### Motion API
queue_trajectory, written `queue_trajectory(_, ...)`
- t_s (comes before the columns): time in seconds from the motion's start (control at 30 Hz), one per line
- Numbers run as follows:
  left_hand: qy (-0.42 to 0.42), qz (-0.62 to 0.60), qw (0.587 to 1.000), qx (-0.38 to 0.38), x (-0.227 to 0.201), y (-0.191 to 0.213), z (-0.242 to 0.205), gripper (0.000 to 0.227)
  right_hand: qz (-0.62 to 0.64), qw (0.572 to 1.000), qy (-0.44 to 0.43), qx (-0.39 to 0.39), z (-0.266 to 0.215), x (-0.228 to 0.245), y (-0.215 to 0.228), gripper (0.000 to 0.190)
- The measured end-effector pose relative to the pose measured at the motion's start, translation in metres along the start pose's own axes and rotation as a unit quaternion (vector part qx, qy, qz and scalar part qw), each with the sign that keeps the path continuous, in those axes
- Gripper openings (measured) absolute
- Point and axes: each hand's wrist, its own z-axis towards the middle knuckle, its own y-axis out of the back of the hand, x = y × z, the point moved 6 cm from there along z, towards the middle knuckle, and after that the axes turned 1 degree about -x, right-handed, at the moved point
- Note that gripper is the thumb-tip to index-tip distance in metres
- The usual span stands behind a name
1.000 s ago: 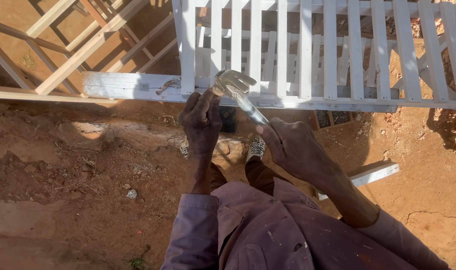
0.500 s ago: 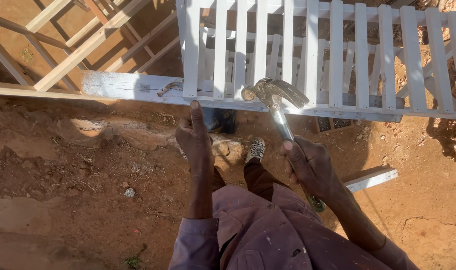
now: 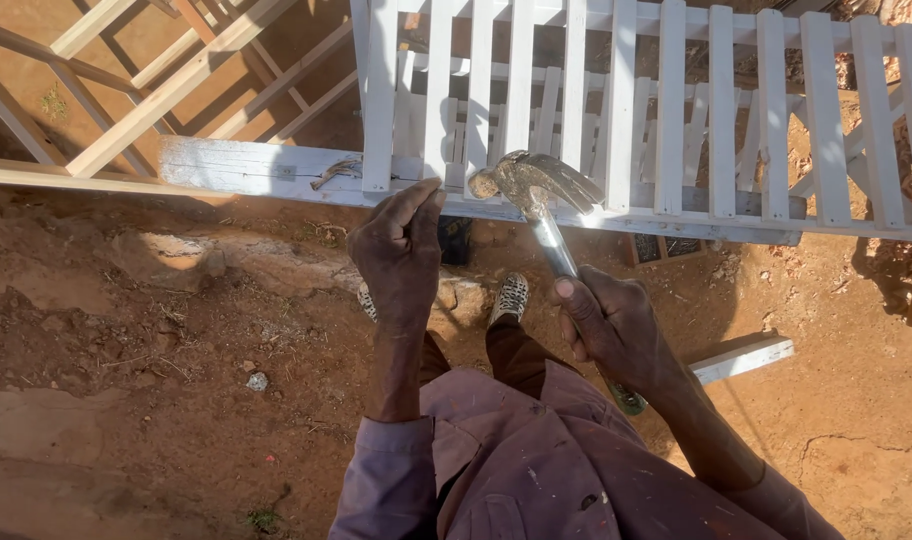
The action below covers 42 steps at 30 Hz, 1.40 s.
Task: Hammering nails into a white wooden slatted frame to assemble or repair it.
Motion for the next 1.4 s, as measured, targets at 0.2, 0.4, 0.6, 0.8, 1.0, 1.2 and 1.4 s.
queue_trajectory(0.2,-0.027,0.034,0.999,0.013,0.002,-0.003,0.002,0.018,0.035,0.999,-0.020,-0.019,-0.010,-0.020,0.004,0.044)
queue_trajectory(0.4,-0.040,0.090,0.995,0.026,0.001,-0.007,0.008,0.018,0.032,0.999,-0.029,-0.022,-0.012,-0.019,0.007,0.044)
queue_trajectory(0.6,0.056,-0.037,0.998,0.013,0.002,0.003,0.000,0.016,0.017,0.999,-0.024,-0.014,-0.010,-0.009,0.008,0.050)
queue_trajectory(0.8,0.337,-0.132,0.924,-0.124,0.075,0.020,-0.038,0.059,0.067,0.997,-0.032,-0.004,-0.010,-0.022,0.009,0.044)
queue_trajectory(1.0,0.430,-0.065,0.900,-0.040,0.073,-0.003,-0.011,0.078,0.050,0.998,-0.025,0.001,0.011,0.009,0.003,0.045)
queue_trajectory(1.2,0.275,0.074,0.957,0.053,0.071,-0.007,-0.006,0.089,0.012,0.999,-0.042,0.000,0.034,0.031,0.002,0.057)
queue_trajectory(1.4,0.099,0.044,0.994,-0.008,-0.004,0.014,-0.010,0.020,-0.015,0.998,-0.061,0.003,0.036,0.020,-0.003,0.055)
